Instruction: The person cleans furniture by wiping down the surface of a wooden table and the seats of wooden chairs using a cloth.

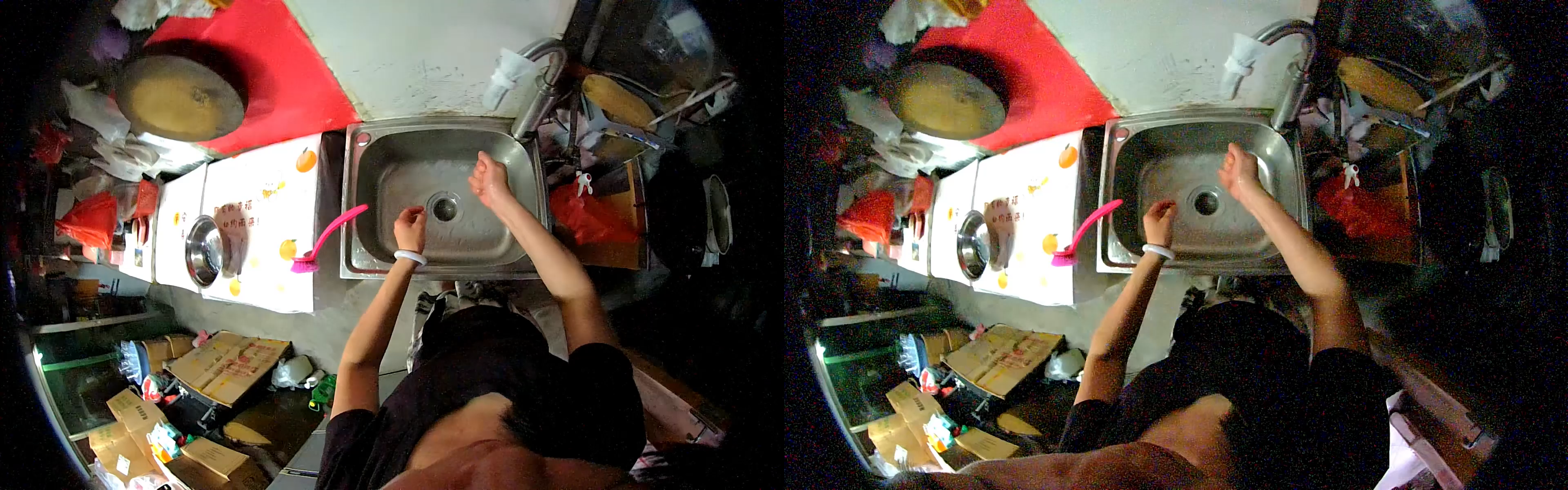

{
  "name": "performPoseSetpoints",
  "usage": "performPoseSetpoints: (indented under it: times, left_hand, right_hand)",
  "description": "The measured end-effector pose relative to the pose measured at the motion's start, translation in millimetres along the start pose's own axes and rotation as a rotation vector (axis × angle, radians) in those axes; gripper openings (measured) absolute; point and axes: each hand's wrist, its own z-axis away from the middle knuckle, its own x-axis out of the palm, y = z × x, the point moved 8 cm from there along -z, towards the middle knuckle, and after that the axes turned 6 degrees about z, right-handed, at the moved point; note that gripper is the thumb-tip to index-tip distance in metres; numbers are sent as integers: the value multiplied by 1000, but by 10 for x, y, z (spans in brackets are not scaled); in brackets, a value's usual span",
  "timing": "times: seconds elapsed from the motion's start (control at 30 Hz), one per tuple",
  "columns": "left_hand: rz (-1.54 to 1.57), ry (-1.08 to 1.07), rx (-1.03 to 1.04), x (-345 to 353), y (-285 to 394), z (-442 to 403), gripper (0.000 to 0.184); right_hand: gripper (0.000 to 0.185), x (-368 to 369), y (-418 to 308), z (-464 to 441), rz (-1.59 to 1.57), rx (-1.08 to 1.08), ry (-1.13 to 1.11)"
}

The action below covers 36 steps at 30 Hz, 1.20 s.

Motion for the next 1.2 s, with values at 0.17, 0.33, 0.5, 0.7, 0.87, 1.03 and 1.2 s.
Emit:
performPoseSetpoints:
  times: [0.17,0.33,0.5,0.7,0.87,1.03,1.2]
  left_hand:
    - [0,-9,29,-36,-165,58,17]
    - [-55,-72,-15,-9,-284,112,17]
    - [-20,-112,3,121,-421,140,17]
    - [-9,-253,-114,108,-248,168,17]
    - [96,-317,-13,-213,-617,-481,16]
    - [163,-446,26,814,59,323,20]
    - [340,-1102,0,2669,530,3011,32]
  right_hand:
    - [36,31,79,15,74,-63,137]
    - [37,-100,181,89,91,-74,219]
    - [39,-165,229,216,-24,-69,258]
    - [12,137,213,110,38,-22,-293]
    - [32,893,-1029,1756,266,-311,-911]
    - [32,-1022,-843,2041,1314,-726,-56]
    - [36,-2945,-454,3846,850,-678,527]
